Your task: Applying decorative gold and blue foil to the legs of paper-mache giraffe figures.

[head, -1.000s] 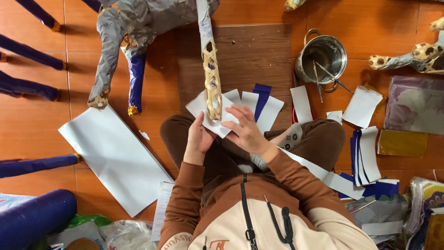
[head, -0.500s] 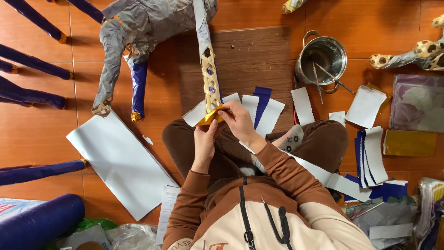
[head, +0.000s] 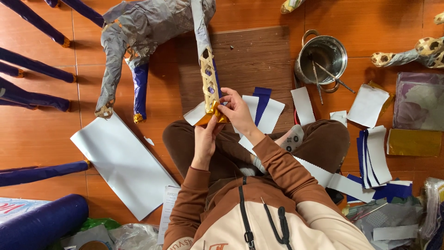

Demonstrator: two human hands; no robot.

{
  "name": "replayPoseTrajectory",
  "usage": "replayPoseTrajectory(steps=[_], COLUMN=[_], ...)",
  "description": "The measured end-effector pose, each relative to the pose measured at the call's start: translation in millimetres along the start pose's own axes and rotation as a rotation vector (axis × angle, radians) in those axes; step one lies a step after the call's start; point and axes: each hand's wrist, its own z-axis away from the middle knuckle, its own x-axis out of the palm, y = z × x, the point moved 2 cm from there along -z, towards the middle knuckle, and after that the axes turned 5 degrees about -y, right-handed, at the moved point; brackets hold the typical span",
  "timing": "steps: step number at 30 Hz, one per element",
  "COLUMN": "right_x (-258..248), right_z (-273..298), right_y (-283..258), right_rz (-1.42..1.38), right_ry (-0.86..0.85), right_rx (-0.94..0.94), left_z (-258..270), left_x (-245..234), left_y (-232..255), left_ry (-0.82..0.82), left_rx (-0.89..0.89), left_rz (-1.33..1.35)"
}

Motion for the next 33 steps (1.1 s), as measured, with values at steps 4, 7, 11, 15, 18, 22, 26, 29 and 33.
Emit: replayPoseTrajectory(steps=[4, 7, 11, 15, 18, 22, 26, 29, 33], right_x=[-1, -3, -4, -3, -6, -10, -26, -32, -18], right_z=[-3, -5, -6, -8, -10, -8, 9, 28, 36], right_y=[7, 7, 8, 6, 11, -2, -8, 14, 43], right_rz=[-0.054, -0.082, -0.088, -0.075, -0.068, 0.05, 0.115, -0.174, -0.422], right_ry=[0.013, 0.016, 0.008, -0.001, -0.009, -0.023, 0.009, -0.081, -0.14], right_rx=[-0.006, -0.005, -0.001, 0.012, 0.001, -0.017, 0.002, 0.312, 0.606], left_z=[-1, -3, -39, -49, -50, -61, -57, -57, -41], left_x=[23, 34, 10, 15, 26, 24, 27, 22, 27], left_y=[30, 44, 28, 34, 49, 44, 44, 36, 38], left_ry=[-0.001, -0.013, -0.023, -0.124, -0.213, -0.284, -0.29, -0.276, -0.267], left_rx=[-0.012, 0.018, 0.084, 0.073, 0.025, -0.016, -0.07, -0.109, -0.119], left_rz=[-0.055, -0.172, -0.322, -0.374, -0.394, -0.345, -0.354, -0.357, -0.355])
